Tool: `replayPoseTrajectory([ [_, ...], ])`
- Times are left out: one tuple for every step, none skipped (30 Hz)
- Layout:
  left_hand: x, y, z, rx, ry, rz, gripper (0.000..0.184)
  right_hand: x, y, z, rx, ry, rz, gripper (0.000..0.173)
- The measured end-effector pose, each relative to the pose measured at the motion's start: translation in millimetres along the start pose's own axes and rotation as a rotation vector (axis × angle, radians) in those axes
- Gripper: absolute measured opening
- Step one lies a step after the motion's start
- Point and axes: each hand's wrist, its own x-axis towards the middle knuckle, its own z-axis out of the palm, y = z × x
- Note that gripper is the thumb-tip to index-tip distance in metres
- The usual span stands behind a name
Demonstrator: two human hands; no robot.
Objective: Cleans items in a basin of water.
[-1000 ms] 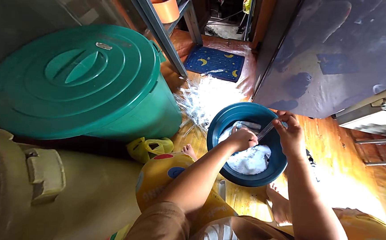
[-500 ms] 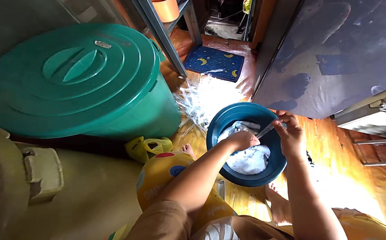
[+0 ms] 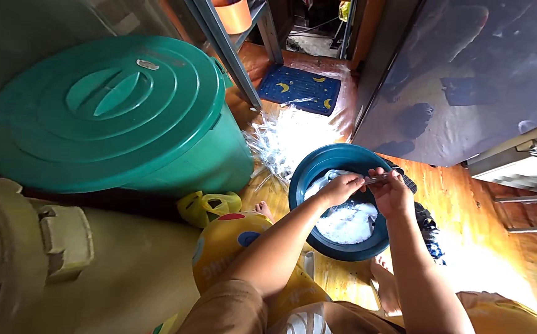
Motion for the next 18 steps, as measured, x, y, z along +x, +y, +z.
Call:
replayPoseTrajectory([
  [-0.2,0.1,0.0,0.016,-0.004,-0.021,0.037,2.2,-0.4,-0.1,0.078,0.054,0.006,0.019],
  [-0.5,0.5,0.5,0.029,-0.009,-0.042,0.036,4.7,-0.9,-1.1,0.145,0.097,0.006,0.021],
  [-0.8,0.8,0.9,0.044,-0.015,-0.061,0.036,7.8,-1.5,-3.1,0.202,0.130,0.004,0.024],
  [-1.1,0.9,0.9,0.064,-0.024,-0.079,0.037,10.8,-2.7,-5.5,0.248,0.160,0.001,0.026],
  [-1.6,1.0,0.9,0.087,-0.034,-0.093,0.037,14.1,-4.4,-8.4,0.289,0.196,-0.003,0.030],
  [-2.4,2.1,0.6,0.113,-0.045,-0.107,0.037,17.8,-6.5,-12.5,0.320,0.224,-0.007,0.032],
  [-3.2,3.7,0.4,0.139,-0.057,-0.121,0.038,21.5,-8.9,-17.1,0.341,0.251,-0.012,0.034],
  [-3.8,5.4,0.4,0.166,-0.071,-0.132,0.038,24.5,-11.3,-21.3,0.355,0.274,-0.015,0.035],
  [-4.1,6.0,0.8,0.198,-0.085,-0.130,0.038,26.4,-13.3,-24.3,0.358,0.297,-0.016,0.035],
  [-4.4,6.8,1.6,0.240,-0.100,-0.114,0.037,27.2,-14.5,-25.5,0.348,0.316,-0.016,0.035],
  [-4.2,7.7,1.8,0.294,-0.120,-0.091,0.038,27.0,-14.7,-25.3,0.334,0.333,-0.022,0.035],
  [-3.5,7.9,1.4,0.349,-0.144,-0.064,0.039,26.0,-14.2,-24.1,0.317,0.344,-0.033,0.035],
  [-2.0,6.2,1.1,0.412,-0.169,-0.040,0.039,24.2,-14.0,-21.6,0.303,0.351,-0.045,0.034],
  [-1.2,4.6,0.6,0.478,-0.193,-0.028,0.040,21.7,-14.0,-18.0,0.291,0.352,-0.055,0.034],
  [-1.0,3.4,-0.2,0.546,-0.218,-0.030,0.040,18.7,-13.4,-14.2,0.280,0.344,-0.061,0.034],
  [-1.0,2.4,-1.2,0.620,-0.238,-0.042,0.040,15.0,-12.5,-10.3,0.273,0.324,-0.060,0.034],
  [-1.1,1.7,-1.8,0.691,-0.241,-0.059,0.039,10.3,-11.1,-6.3,0.270,0.293,-0.054,0.035],
  [-1.4,1.5,-2.0,0.764,-0.227,-0.080,0.036,4.5,-8.6,-2.5,0.272,0.252,-0.043,0.037],
])
